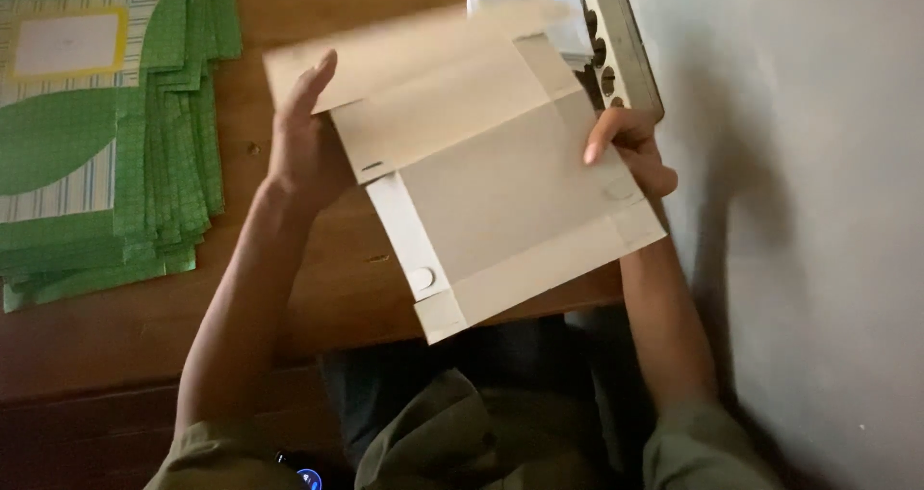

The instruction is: Manually folding and assembling paper packaging boxes from flat templates on a wooden table.

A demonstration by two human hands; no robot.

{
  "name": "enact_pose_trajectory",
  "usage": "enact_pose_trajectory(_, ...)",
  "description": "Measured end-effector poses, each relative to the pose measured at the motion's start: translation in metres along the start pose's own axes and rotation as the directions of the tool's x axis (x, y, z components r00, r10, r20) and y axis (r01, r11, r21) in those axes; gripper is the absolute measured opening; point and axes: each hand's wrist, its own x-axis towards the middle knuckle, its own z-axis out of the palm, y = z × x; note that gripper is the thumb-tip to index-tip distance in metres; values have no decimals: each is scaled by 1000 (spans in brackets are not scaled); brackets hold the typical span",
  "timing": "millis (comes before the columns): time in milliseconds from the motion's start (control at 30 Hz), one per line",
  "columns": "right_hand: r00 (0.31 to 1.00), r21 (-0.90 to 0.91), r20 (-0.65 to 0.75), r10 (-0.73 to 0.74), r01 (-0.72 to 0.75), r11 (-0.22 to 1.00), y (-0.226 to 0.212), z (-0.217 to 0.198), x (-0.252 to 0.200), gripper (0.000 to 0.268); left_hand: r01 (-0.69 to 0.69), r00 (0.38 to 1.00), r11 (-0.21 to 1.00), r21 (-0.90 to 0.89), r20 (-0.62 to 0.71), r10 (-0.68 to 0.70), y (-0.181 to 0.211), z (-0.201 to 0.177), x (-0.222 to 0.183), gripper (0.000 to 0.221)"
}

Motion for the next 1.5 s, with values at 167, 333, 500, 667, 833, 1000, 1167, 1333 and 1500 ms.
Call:
enact_pose_trajectory(167, 988, -298, 139, 67, -23, 954, 9, -31, -8, 35, -151, 979, 984, 90, 154, 136, 2, -37, 14, 35)
enact_pose_trajectory(333, 984, -351, 65, 167, -134, 927, 15, -18, -9, 27, -123, 978, 983, 133, -150, 143, 22, -17, -5, 26)
enact_pose_trajectory(500, 835, -778, -48, 548, -376, 504, -6, 23, 13, 21, -151, 964, 206, 967, 98, 248, 56, -49, -15, 62)
enact_pose_trajectory(667, 662, -821, -214, 718, -521, 236, 6, 22, 15, 16, 291, 949, 40, 956, -283, -140, 69, -39, -24, 77)
enact_pose_trajectory(833, 501, -701, -464, 730, -711, 43, -2, 39, 27, 35, 260, 964, -223, 940, -238, 123, 54, -48, -23, 53)
enact_pose_trajectory(1000, 696, -782, -486, 529, -617, 94, 20, 5, 3, 70, 247, 925, -295, 923, -134, 354, -7, -47, -54, 20)
enact_pose_trajectory(1167, 784, -895, -431, 447, -436, -98, 33, 4, -3, 39, 78, 856, -468, 880, 181, 484, -133, -82, -86, 65)
enact_pose_trajectory(1333, 842, -933, -356, 405, -347, -98, 33, 14, 2, 23, 67, 844, -223, 973, 64, 532, -151, -34, -115, 80)
enact_pose_trajectory(1500, 802, -899, -353, 482, -433, 63, 29, 11, 1, 13, 54, 826, -51, 997, -16, 563, -149, -34, -108, 94)
